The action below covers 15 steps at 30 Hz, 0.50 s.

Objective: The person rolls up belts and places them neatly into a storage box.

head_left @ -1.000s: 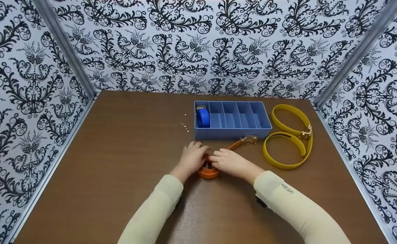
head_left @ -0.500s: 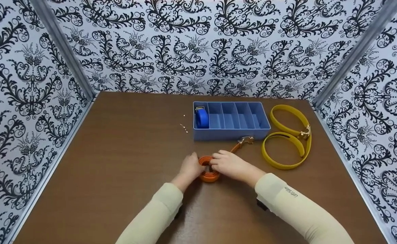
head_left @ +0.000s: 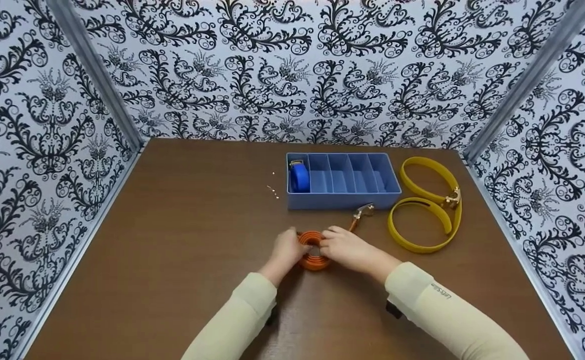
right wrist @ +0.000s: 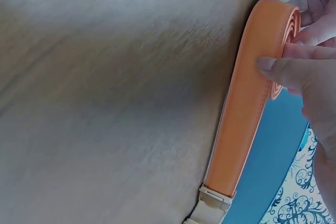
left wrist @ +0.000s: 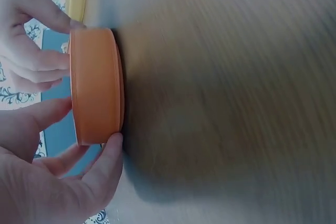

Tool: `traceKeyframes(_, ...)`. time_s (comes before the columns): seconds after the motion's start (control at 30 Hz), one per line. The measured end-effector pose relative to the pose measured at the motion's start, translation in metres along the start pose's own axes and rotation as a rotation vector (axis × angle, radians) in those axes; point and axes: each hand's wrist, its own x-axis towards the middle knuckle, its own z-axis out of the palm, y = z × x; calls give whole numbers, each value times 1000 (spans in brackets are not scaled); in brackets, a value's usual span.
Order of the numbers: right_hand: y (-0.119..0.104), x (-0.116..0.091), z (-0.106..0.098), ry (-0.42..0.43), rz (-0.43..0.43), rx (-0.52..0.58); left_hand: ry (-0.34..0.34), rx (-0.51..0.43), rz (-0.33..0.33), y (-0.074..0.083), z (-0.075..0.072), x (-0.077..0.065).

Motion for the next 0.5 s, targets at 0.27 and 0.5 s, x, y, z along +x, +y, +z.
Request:
traceKeyframes(0.27,-4,1,4,77,48,70,2,-32,-26,3,7,0)
traceKeyframes(0.5,-4,1,8,161,53,172,44,39,2,8,10,3)
